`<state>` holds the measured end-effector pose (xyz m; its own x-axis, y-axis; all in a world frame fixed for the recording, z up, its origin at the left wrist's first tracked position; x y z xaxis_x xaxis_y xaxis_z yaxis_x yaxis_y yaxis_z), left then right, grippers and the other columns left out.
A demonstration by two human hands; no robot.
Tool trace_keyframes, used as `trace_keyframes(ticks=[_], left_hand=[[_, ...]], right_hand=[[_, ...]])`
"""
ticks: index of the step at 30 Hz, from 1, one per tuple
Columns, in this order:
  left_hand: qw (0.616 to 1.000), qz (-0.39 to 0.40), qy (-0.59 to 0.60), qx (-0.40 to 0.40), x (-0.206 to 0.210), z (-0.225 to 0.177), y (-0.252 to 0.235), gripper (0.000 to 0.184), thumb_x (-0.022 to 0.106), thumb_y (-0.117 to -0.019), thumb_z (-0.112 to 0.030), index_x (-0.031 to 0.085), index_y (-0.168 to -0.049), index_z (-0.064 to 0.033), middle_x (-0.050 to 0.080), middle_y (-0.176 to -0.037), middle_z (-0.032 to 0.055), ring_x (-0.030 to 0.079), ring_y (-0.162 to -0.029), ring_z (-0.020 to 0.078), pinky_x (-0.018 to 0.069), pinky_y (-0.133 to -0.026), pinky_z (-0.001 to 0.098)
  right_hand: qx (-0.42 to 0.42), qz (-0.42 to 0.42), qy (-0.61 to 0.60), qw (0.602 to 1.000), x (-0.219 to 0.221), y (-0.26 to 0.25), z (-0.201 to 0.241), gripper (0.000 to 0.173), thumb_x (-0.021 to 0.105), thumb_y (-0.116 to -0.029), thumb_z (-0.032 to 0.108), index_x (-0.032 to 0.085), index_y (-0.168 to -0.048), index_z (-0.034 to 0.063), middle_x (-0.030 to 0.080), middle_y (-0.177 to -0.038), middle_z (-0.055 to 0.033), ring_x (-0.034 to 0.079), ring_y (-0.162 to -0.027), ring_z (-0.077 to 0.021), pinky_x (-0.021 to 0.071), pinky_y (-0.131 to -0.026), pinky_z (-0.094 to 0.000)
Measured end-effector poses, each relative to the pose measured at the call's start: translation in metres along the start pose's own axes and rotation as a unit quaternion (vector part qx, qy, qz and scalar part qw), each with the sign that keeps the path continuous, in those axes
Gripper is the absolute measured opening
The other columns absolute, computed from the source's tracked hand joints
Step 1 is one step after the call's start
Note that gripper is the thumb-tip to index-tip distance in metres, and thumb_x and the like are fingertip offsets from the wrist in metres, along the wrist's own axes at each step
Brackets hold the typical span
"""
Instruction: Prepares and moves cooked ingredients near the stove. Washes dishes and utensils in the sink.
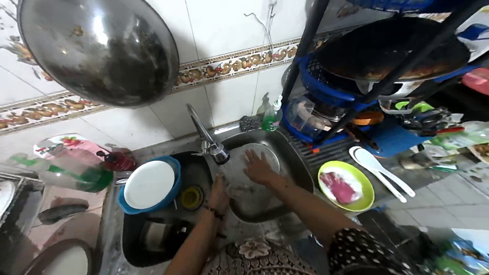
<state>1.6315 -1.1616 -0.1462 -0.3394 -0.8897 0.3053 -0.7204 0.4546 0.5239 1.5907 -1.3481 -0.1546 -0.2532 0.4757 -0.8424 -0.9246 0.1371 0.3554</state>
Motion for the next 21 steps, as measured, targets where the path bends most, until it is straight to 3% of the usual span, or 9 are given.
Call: trace_keyframes(ticks=[3, 6, 9, 12, 15, 16, 18, 19, 21], left_hand=[[1.000, 0.012, 0.010, -0.014, 0.007, 0.000, -0.001, 0.054, 0.016, -0.1135, -0.037, 0.033, -0.150, 0.0000, 0.059, -0.127, 0.0186, 0.064, -0.106, 0.0217, 0.0572, -0.087, 0.0406], [0.999, -0.024, -0.026, -0.006, 0.005, -0.008, -0.005, 0.053, 0.017, -0.1137, -0.037, 0.040, -0.144, -0.0013, 0.061, -0.112, 0.0146, 0.064, -0.091, 0.0184, 0.0564, -0.077, 0.0372], [0.998, -0.020, -0.042, 0.048, -0.007, -0.015, -0.007, 0.053, 0.016, -0.1140, -0.034, 0.035, -0.151, -0.0001, 0.055, -0.134, 0.0200, 0.061, -0.112, 0.0219, 0.0539, -0.094, 0.0401], [0.997, -0.035, -0.044, 0.055, -0.009, -0.018, -0.008, 0.055, 0.014, -0.1140, -0.033, 0.031, -0.154, 0.0008, 0.046, -0.146, 0.0241, 0.055, -0.126, 0.0283, 0.0499, -0.103, 0.0450], [0.999, -0.037, -0.018, 0.025, -0.005, -0.009, -0.011, 0.054, 0.017, -0.1140, -0.035, 0.029, -0.154, -0.0015, 0.048, -0.142, 0.0258, 0.059, -0.118, 0.0322, 0.0541, -0.093, 0.0493], [0.999, -0.029, 0.001, 0.015, -0.003, -0.005, -0.012, 0.054, 0.017, -0.1138, -0.037, 0.028, -0.154, -0.0020, 0.050, -0.138, 0.0254, 0.061, -0.114, 0.0318, 0.0559, -0.089, 0.0486], [0.999, -0.012, 0.049, -0.008, 0.004, 0.002, -0.011, 0.055, 0.016, -0.1135, -0.038, 0.028, -0.154, -0.0024, 0.052, -0.136, 0.0246, 0.062, -0.112, 0.0306, 0.0566, -0.088, 0.0469], [0.998, -0.007, 0.066, -0.018, 0.007, 0.005, -0.011, 0.056, 0.015, -0.1133, -0.039, 0.028, -0.153, -0.0017, 0.054, -0.135, 0.0241, 0.063, -0.111, 0.0297, 0.0569, -0.088, 0.0461], [0.995, 0.003, 0.091, -0.035, 0.011, 0.013, -0.013, 0.057, 0.015, -0.1133, -0.040, 0.031, -0.151, -0.0008, 0.057, -0.130, 0.0239, 0.065, -0.107, 0.0303, 0.0580, -0.085, 0.0457]], right_hand=[[-0.063, 0.025, -0.087, 0.994, 0.006, -0.002, 0.038, 0.068, 0.052, -0.1064, 0.028, 0.023, -0.163, 0.0020, 0.007, -0.171, -0.0226, -0.003, -0.159, -0.0409, -0.0056, -0.122, -0.0700], [-0.171, 0.087, -0.093, 0.977, 0.011, 0.018, 0.059, 0.052, 0.036, -0.1125, 0.028, 0.040, -0.156, -0.0003, 0.038, -0.161, -0.0260, 0.030, -0.152, -0.0445, 0.0123, -0.123, -0.0668], [-0.197, 0.110, -0.092, 0.970, 0.010, 0.039, 0.041, 0.049, 0.030, -0.1136, 0.028, 0.041, -0.158, 0.0096, 0.040, -0.162, -0.0182, 0.034, -0.151, -0.0403, 0.0199, -0.122, -0.0648], [-0.091, 0.063, -0.054, 0.992, 0.002, 0.051, 0.005, 0.047, 0.035, -0.1125, 0.030, 0.049, -0.154, 0.0122, 0.037, -0.164, -0.0157, 0.025, -0.155, -0.0392, 0.0111, -0.124, -0.0657], [0.048, -0.045, -0.143, 0.988, -0.002, 0.051, -0.020, 0.059, 0.049, -0.1075, 0.025, 0.034, -0.158, -0.0022, 0.023, -0.167, -0.0255, 0.019, -0.157, -0.0412, 0.0152, -0.127, -0.0566], [0.089, -0.091, -0.212, 0.969, -0.003, 0.052, -0.023, 0.068, 0.055, -0.1046, 0.020, 0.024, -0.159, -0.0062, 0.021, -0.167, -0.0275, 0.021, -0.156, -0.0404, 0.0196, -0.127, -0.0515], [0.178, -0.150, -0.359, 0.904, -0.008, 0.057, -0.020, 0.078, 0.061, -0.1024, 0.016, 0.014, -0.162, -0.0019, 0.035, -0.160, -0.0276, 0.044, -0.144, -0.0377, 0.0403, -0.116, -0.0477], [0.213, -0.150, -0.430, 0.864, -0.010, 0.060, -0.017, 0.076, 0.061, -0.1031, 0.018, 0.016, -0.163, 0.0035, 0.045, -0.154, -0.0263, 0.056, -0.132, -0.0364, 0.0507, -0.104, -0.0485], [0.228, -0.128, -0.549, 0.794, -0.015, 0.068, -0.010, 0.065, 0.057, -0.1049, 0.017, 0.026, -0.161, 0.0101, 0.055, -0.143, -0.0230, 0.065, -0.114, -0.0328, 0.0571, -0.087, -0.0471]])
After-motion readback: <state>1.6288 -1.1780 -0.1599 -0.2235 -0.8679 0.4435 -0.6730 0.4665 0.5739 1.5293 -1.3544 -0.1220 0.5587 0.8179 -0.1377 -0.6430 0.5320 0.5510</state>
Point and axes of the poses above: each hand's wrist, its own y-axis away from the middle knuckle, its own x-axis out of the palm, z = x × y, the point moved 1 cm from there along -y, towards the middle knuckle
